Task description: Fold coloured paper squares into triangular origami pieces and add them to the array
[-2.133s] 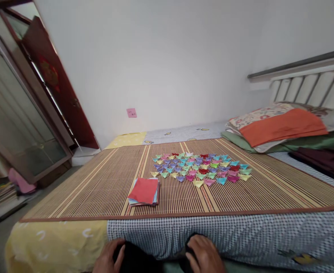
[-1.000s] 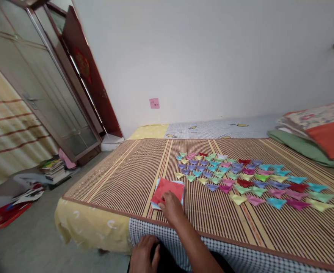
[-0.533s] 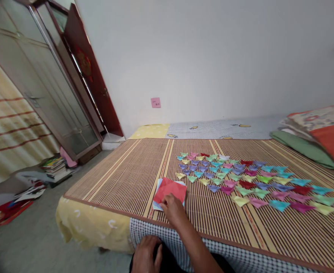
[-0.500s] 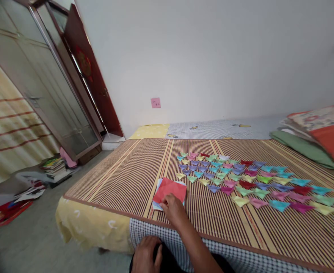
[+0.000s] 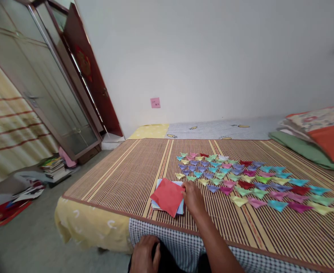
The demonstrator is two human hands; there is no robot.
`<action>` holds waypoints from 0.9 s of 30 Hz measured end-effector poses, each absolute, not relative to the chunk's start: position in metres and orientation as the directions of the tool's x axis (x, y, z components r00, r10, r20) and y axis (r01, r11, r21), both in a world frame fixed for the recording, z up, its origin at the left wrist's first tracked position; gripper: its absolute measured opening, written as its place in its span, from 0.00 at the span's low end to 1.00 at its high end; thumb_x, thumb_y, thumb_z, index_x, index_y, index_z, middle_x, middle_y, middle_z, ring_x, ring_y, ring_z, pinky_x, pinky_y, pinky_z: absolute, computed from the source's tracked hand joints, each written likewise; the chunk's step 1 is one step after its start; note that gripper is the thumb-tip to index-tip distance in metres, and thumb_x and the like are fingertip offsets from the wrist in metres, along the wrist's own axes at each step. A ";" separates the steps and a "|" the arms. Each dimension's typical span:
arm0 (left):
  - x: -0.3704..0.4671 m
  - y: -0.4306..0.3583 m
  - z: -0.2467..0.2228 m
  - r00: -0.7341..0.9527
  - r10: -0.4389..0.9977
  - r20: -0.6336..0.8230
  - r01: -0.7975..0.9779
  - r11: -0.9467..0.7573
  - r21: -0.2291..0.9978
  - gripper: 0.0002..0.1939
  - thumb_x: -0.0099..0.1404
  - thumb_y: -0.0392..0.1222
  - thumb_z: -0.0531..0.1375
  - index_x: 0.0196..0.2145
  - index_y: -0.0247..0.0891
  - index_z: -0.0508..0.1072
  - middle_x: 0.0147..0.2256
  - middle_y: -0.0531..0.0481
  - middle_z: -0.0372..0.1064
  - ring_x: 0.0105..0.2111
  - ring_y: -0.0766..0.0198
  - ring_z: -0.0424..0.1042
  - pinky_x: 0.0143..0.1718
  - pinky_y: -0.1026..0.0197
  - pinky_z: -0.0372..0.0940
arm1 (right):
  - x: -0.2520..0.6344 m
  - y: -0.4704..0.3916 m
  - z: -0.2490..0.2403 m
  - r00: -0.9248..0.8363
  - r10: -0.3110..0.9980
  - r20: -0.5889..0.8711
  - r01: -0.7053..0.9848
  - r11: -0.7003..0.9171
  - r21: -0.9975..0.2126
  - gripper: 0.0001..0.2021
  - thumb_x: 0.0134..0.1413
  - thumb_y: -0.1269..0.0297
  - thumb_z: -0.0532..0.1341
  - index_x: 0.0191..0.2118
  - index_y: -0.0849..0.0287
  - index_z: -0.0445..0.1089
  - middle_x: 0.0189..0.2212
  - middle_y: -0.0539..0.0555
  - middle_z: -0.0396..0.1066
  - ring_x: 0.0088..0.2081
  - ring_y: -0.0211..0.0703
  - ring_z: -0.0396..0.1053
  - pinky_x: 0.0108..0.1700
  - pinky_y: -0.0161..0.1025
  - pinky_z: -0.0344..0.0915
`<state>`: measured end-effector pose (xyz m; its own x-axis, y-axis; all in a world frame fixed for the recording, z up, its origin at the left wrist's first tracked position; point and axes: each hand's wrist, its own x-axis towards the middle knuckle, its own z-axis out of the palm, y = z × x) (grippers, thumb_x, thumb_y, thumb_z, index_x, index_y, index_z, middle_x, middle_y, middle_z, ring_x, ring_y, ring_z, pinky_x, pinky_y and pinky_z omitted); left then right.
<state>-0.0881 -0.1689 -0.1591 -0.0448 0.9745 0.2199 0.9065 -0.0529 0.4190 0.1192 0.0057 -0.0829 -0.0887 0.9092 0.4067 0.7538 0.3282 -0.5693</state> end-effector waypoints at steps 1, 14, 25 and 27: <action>-0.088 -0.169 -0.159 -0.045 0.974 0.222 0.907 -0.053 0.417 0.13 0.67 0.33 0.52 0.35 0.39 0.77 0.35 0.44 0.76 0.39 0.52 0.74 0.43 0.52 0.62 | 0.118 0.004 -0.082 -0.093 0.907 0.410 0.751 0.335 -0.570 0.07 0.53 0.77 0.60 0.34 0.59 0.72 0.36 0.57 0.74 0.42 0.49 0.72 0.44 0.39 0.63; -0.088 -0.171 -0.154 -0.048 0.978 0.202 0.898 -0.047 0.438 0.13 0.68 0.33 0.53 0.36 0.39 0.77 0.36 0.45 0.76 0.40 0.52 0.73 0.43 0.53 0.61 | 0.123 -0.007 -0.078 -0.109 0.818 0.565 0.696 0.469 -0.543 0.09 0.59 0.75 0.56 0.29 0.55 0.65 0.31 0.55 0.69 0.37 0.50 0.68 0.41 0.41 0.62; -0.090 -0.172 -0.145 -0.035 0.992 0.121 0.881 -0.027 0.473 0.13 0.69 0.33 0.51 0.37 0.38 0.77 0.37 0.44 0.75 0.41 0.51 0.73 0.43 0.52 0.60 | 0.128 -0.014 -0.084 -0.112 0.767 0.632 0.662 0.532 -0.528 0.08 0.64 0.72 0.55 0.33 0.55 0.64 0.33 0.57 0.69 0.39 0.54 0.68 0.43 0.48 0.65; -0.090 -0.172 -0.144 -0.044 0.990 0.133 0.879 -0.025 0.475 0.13 0.68 0.33 0.52 0.36 0.38 0.77 0.37 0.43 0.75 0.41 0.51 0.73 0.43 0.52 0.60 | 0.125 -0.024 -0.081 -0.169 0.770 0.616 0.652 0.556 -0.516 0.07 0.63 0.74 0.55 0.36 0.55 0.67 0.38 0.59 0.71 0.44 0.55 0.69 0.48 0.50 0.65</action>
